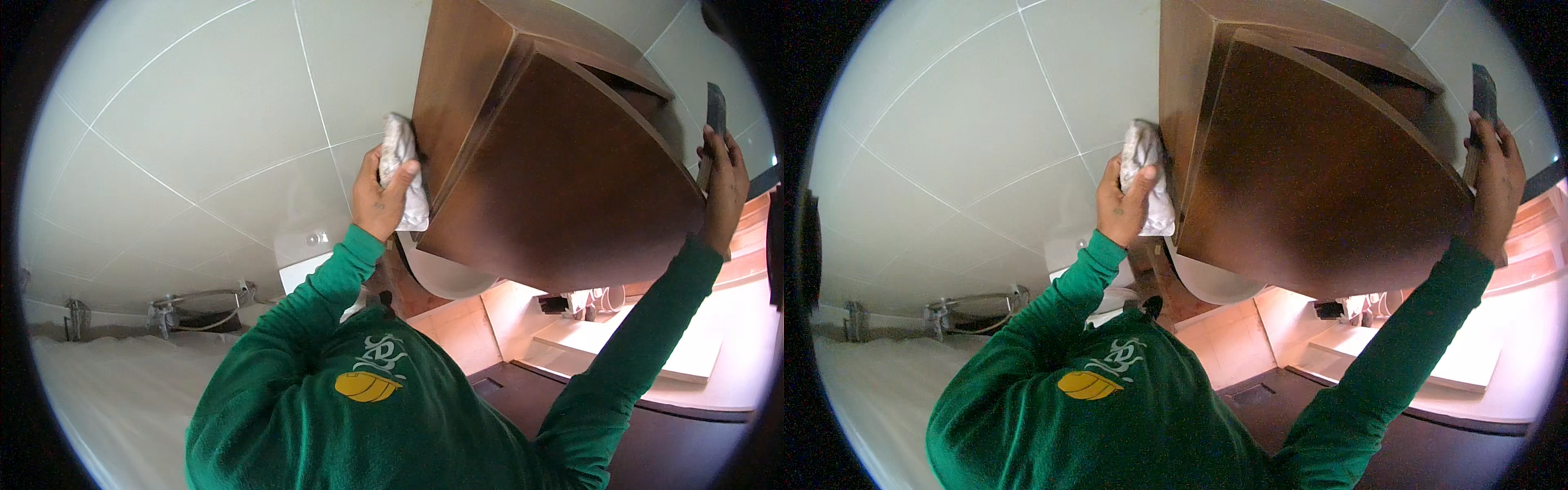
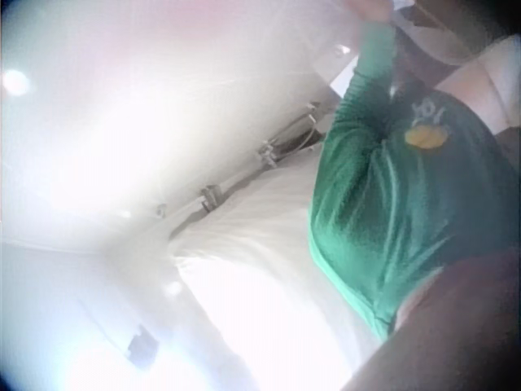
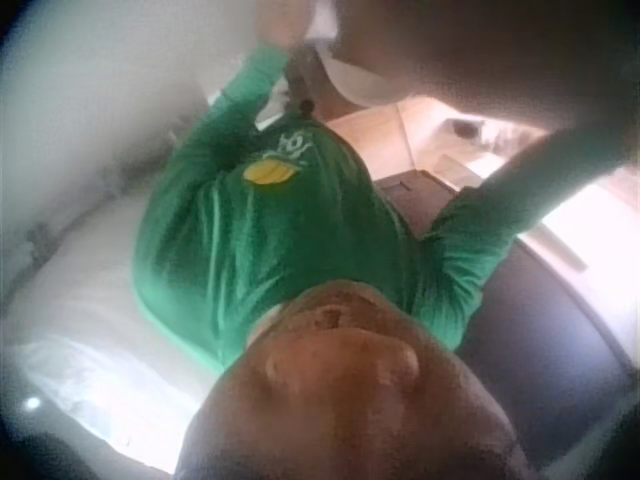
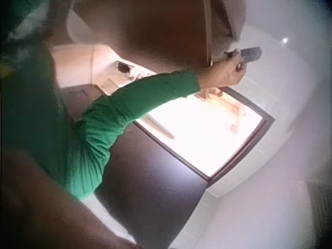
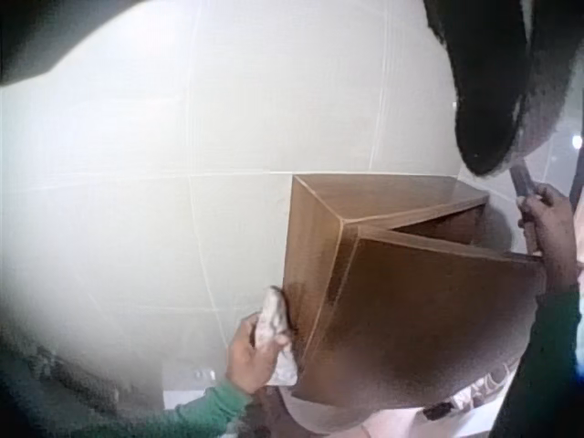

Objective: The person sands the edges and surfaces of a wooden cabinet using a sanding block. They wipe the cabinet with a cloth to remove dust and continue sanding different sections of the furniture piece.

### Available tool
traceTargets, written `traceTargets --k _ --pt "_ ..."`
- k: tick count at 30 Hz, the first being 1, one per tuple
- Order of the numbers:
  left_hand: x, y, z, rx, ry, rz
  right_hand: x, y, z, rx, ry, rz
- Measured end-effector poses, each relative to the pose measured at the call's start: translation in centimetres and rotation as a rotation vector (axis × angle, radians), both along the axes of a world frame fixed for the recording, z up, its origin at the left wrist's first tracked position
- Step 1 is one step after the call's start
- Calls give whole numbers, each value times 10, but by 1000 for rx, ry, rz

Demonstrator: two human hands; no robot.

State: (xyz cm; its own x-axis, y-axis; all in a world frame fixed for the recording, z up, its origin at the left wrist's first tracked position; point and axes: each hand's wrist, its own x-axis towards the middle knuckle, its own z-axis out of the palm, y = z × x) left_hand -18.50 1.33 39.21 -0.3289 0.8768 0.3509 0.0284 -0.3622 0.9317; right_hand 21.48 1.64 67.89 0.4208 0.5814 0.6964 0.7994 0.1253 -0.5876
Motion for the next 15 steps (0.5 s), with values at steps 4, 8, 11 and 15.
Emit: traceTargets --k 4,8,11,15 --pt "14 1 28 -37 92 -52 10 13 3 -21 31 94" --pt "24 -4 36 -3 184 7 22 22 9 -87 45 137" --pt "22 -10 39 12 252 -4 18 20 11 -76 36 161" --pt "14 -13 19 121 467 51 10 21 14 -68 62 186"
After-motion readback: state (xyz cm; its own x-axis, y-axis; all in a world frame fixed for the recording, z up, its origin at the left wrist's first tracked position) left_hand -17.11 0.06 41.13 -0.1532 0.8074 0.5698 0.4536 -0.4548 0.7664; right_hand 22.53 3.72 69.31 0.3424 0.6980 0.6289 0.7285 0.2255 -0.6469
